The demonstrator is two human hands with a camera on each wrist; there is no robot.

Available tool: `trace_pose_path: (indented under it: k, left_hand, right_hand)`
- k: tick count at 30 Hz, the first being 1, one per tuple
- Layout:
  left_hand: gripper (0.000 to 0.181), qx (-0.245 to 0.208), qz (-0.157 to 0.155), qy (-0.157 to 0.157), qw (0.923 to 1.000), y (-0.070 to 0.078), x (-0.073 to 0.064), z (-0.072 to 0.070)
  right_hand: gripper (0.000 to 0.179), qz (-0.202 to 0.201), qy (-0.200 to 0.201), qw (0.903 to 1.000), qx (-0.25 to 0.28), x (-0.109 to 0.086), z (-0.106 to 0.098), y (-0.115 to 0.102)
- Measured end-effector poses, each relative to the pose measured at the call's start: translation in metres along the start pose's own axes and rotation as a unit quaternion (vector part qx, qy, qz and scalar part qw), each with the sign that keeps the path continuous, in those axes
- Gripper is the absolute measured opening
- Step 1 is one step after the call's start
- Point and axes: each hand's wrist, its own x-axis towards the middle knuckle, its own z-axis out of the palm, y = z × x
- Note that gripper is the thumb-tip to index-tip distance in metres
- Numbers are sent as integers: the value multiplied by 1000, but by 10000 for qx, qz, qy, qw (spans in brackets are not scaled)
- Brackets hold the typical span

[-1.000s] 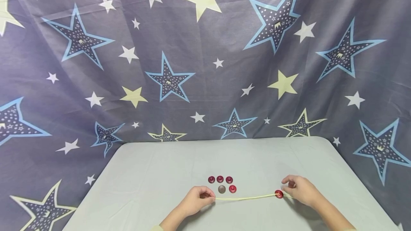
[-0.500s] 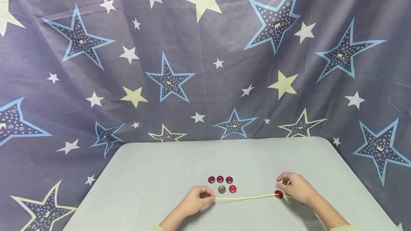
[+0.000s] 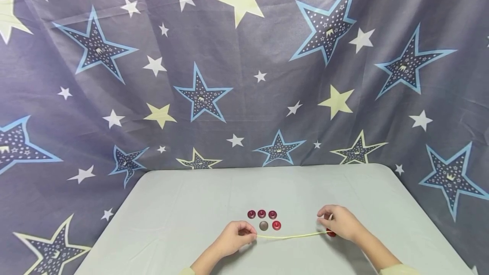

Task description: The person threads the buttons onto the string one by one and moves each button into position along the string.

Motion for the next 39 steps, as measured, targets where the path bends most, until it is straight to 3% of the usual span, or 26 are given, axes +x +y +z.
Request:
trace_pose_path:
  k: [3, 10, 16, 39]
  left_hand:
    - [8, 2, 79, -22, 10000, 0, 0, -1]
    - [7, -45, -260, 21, 9996, -1, 2, 0]
    - [6, 33, -266, 37, 9996, 2, 3, 1]
    - [6, -22, -282, -24, 9996, 6, 7, 1]
  right_hand:
    - [18, -27, 19, 10000, -20, 2, 3, -4]
    - [19, -135, -135, 9997, 178, 7, 11, -12]
    - [15, -552, 52, 9985, 17, 12, 20, -17]
    - [12, -1090, 116, 9932, 392, 25, 58, -55]
